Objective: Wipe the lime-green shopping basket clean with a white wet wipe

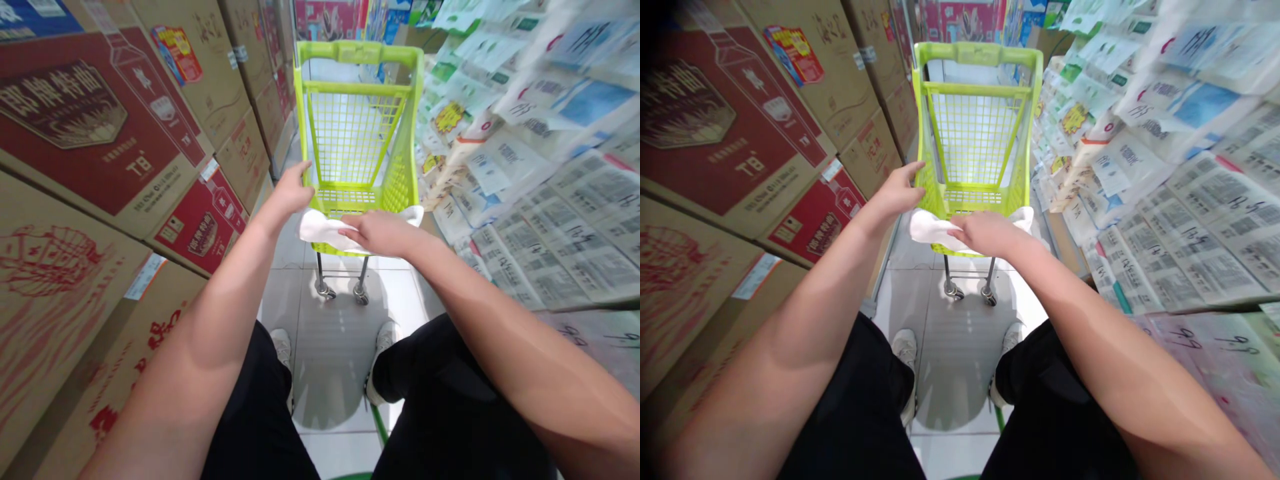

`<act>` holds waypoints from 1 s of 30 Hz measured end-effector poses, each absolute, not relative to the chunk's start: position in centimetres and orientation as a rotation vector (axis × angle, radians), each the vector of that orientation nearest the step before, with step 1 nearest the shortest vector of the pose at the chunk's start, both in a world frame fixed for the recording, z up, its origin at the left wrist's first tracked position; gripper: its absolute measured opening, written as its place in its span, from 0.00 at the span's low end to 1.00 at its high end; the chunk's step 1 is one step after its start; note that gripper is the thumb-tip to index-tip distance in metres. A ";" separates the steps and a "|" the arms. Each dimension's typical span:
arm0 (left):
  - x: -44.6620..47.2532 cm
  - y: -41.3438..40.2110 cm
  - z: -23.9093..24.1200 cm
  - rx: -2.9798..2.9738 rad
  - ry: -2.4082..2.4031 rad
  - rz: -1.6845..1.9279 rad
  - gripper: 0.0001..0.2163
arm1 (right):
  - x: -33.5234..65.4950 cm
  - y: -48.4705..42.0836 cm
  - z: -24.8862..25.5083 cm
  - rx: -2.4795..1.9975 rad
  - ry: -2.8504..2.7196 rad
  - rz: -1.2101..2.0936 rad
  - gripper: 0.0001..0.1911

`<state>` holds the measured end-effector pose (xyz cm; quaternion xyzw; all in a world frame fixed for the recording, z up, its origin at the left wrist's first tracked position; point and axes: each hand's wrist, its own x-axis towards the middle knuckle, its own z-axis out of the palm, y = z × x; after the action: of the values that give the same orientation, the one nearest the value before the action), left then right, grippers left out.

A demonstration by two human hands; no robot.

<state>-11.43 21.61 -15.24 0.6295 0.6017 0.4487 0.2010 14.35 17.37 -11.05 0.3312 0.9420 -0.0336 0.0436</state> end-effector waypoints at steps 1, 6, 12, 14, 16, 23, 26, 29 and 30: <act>-11.6 21.6 -15.2 1.746 1.699 1.246 0.36 | 14.8 17.6 -10.9 0.996 2.872 -0.118 0.25; -10.4 21.4 -16.0 1.730 1.769 1.254 0.33 | 16.1 18.3 -10.8 0.985 2.844 -0.097 0.25; -7.1 20.2 -16.9 1.579 1.792 1.333 0.30 | 13.5 17.3 -12.0 0.985 2.916 0.094 0.30; -6.9 20.0 -16.8 1.576 1.770 1.302 0.32 | 12.2 16.9 -12.3 0.979 2.929 0.122 0.28; -7.2 19.8 -16.6 1.612 1.741 1.269 0.32 | 11.2 16.5 -12.3 0.982 2.919 0.138 0.26; -10.5 19.0 -15.4 1.501 1.635 1.218 0.20 | 12.0 16.1 -11.5 1.017 2.915 -0.034 0.27; -11.4 19.2 -15.2 1.441 1.564 1.215 0.20 | 13.9 16.4 -11.5 1.010 2.912 -0.042 0.29; -11.0 19.6 -15.3 1.338 1.545 1.329 0.20 | 15.0 16.7 -11.5 0.987 2.896 0.044 0.27; -10.5 19.7 -15.4 1.301 1.557 1.370 0.19 | 15.1 16.7 -11.5 0.992 2.891 0.067 0.27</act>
<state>-10.49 19.66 -15.39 0.4998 0.5982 0.5262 0.3397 15.12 16.69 -11.50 0.3242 0.9448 0.0219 0.0420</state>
